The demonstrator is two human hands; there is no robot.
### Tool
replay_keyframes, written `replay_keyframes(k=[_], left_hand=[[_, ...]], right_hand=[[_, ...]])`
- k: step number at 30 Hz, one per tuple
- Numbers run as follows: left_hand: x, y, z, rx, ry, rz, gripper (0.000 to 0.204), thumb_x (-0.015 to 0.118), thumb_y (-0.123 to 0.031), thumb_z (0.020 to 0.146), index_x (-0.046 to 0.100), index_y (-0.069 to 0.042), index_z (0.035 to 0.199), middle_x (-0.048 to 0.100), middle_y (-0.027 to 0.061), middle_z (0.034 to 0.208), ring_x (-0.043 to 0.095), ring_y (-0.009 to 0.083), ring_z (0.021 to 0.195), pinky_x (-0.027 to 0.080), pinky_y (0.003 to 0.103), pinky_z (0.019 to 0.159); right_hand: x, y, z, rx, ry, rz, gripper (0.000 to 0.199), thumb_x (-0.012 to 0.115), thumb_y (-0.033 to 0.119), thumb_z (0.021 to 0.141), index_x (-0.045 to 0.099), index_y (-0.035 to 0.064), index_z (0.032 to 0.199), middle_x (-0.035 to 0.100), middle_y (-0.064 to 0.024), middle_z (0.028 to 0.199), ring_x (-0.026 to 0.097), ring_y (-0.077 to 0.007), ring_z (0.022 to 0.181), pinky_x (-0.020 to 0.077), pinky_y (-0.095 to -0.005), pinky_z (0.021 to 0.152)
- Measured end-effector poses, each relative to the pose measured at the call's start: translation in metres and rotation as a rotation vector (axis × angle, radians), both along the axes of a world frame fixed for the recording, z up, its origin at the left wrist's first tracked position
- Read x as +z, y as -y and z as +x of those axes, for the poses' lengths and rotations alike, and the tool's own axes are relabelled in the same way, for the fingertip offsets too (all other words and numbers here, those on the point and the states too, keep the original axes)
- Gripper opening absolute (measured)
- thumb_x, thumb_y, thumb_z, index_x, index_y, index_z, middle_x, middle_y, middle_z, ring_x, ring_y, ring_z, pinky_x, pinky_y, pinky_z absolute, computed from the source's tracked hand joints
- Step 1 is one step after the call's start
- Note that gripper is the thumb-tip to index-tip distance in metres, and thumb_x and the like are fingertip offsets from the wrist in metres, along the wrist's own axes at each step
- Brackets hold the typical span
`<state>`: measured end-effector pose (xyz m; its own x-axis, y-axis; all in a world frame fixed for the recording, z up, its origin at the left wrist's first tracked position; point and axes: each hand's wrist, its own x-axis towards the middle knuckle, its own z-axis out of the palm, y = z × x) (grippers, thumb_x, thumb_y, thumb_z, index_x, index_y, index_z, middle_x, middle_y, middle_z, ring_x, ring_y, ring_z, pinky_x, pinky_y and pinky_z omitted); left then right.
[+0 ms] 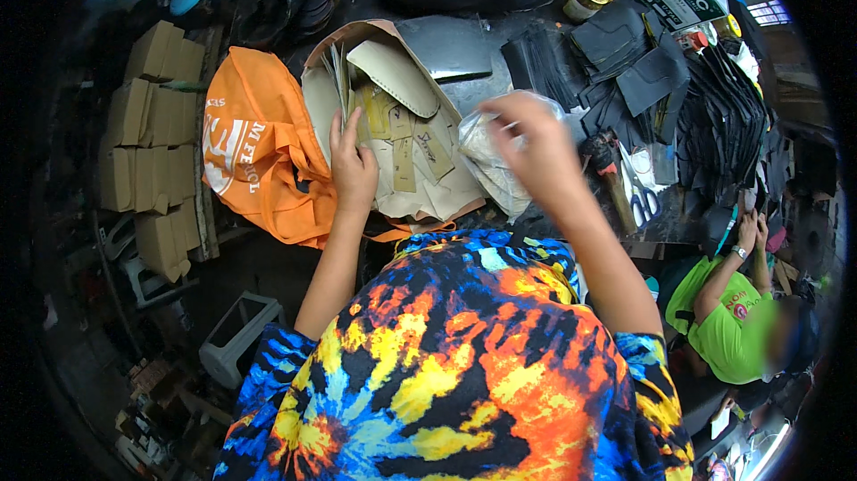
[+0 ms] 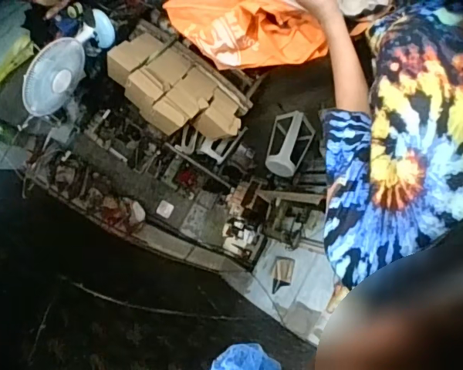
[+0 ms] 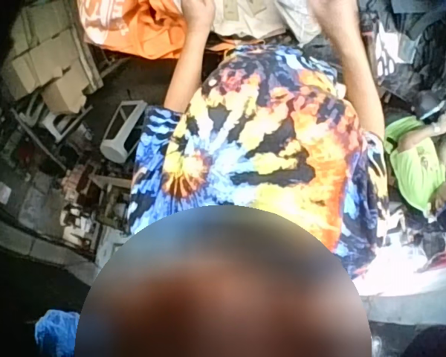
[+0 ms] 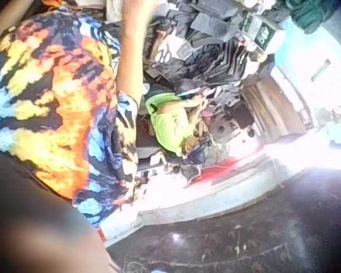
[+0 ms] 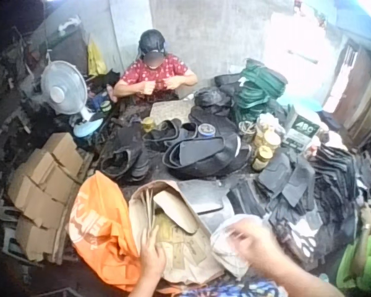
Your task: The person repeatedly picks up stacks of black material pieces, separates them, and places them into an orange tote bag. They also handle a cardboard box containing small items and place it on the table. The person continues to sort and stack the black pieces on the table throughout the clip.
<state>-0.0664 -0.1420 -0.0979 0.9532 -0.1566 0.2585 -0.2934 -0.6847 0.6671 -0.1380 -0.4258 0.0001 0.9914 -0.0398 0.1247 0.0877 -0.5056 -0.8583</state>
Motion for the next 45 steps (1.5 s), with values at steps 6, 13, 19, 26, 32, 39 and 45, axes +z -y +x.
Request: replay_keyframes(k=[6, 13, 19, 26, 32, 39, 45], left_hand=[[0.003, 0.005, 0.002, -0.004, 0.001, -0.025, 0.063, 0.045, 0.010, 0.083, 0.051, -0.006, 0.144, 0.037, 0.0276, 0.153, 0.042, 0.0447, 0.138, 0.042, 0.045, 0.110], [0.014, -0.011, -0.017, -0.019, -0.058, -0.038, 0.063, 0.044, 0.011, 0.083, 0.052, -0.007, 0.143, 0.038, 0.0261, 0.152, 0.043, 0.0436, 0.138, 0.043, 0.043, 0.109], [0.008, -0.008, -0.018, -0.006, -0.046, -0.059, 0.064, 0.043, 0.011, 0.084, 0.052, -0.008, 0.144, 0.039, 0.0247, 0.152, 0.043, 0.0424, 0.138, 0.043, 0.042, 0.109], [0.011, -0.012, -0.019, -0.018, -0.057, -0.055, 0.065, 0.045, 0.013, 0.083, 0.050, -0.007, 0.145, 0.036, 0.0244, 0.154, 0.042, 0.0427, 0.140, 0.042, 0.044, 0.110], [0.012, -0.007, -0.018, -0.007, -0.058, -0.053, 0.065, 0.044, 0.012, 0.083, 0.049, -0.008, 0.145, 0.036, 0.0253, 0.154, 0.041, 0.0436, 0.139, 0.043, 0.045, 0.110], [0.016, 0.002, -0.021, 0.003, -0.087, -0.054, 0.065, 0.045, 0.011, 0.084, 0.049, -0.009, 0.145, 0.035, 0.0249, 0.155, 0.042, 0.0436, 0.139, 0.045, 0.045, 0.108], [0.017, -0.001, -0.020, 0.007, -0.076, -0.054, 0.065, 0.045, 0.013, 0.084, 0.050, -0.009, 0.145, 0.036, 0.0244, 0.155, 0.042, 0.0426, 0.139, 0.044, 0.045, 0.109]], right_hand=[[-0.071, -0.111, 0.064, 0.218, -0.181, -0.449, 0.039, 0.075, 0.028, 0.085, 0.064, -0.0029, 0.106, 0.067, -0.0217, 0.103, 0.070, -0.0379, 0.092, 0.0582, -0.0420, 0.077], [-0.104, -0.134, 0.054, 0.080, -0.177, -0.506, 0.049, 0.076, 0.033, 0.084, 0.056, -0.0018, 0.111, 0.064, -0.0229, 0.105, 0.068, -0.0415, 0.090, 0.0567, -0.0458, 0.077], [-0.120, -0.126, 0.062, -0.032, -0.214, -0.277, 0.023, 0.070, 0.020, 0.089, 0.067, 0.0017, 0.101, 0.067, -0.0202, 0.101, 0.068, -0.0392, 0.094, 0.0545, -0.0474, 0.083], [-0.124, -0.100, 0.053, -0.017, -0.121, -0.025, 0.017, 0.058, 0.002, 0.094, 0.072, -0.0033, 0.102, 0.072, -0.0199, 0.093, 0.073, -0.0268, 0.078, 0.0566, -0.0372, 0.073], [-0.120, -0.111, 0.043, -0.138, -0.695, 0.512, 0.034, 0.069, 0.014, 0.094, 0.061, -0.0039, 0.122, 0.072, -0.0086, 0.094, 0.071, -0.0153, 0.079, 0.0561, -0.0285, 0.061], [-0.131, -0.147, 0.060, -0.337, -0.608, 0.698, 0.034, 0.077, 0.005, 0.086, 0.059, -0.0090, 0.110, 0.068, -0.0104, 0.082, 0.064, -0.0133, 0.063, 0.0506, -0.0279, 0.053], [-0.126, -0.149, 0.072, -0.166, -0.635, 0.595, 0.018, 0.074, 0.016, 0.091, 0.064, 0.0007, 0.090, 0.062, -0.0028, 0.071, 0.057, -0.0109, 0.058, 0.0480, -0.0279, 0.050]])
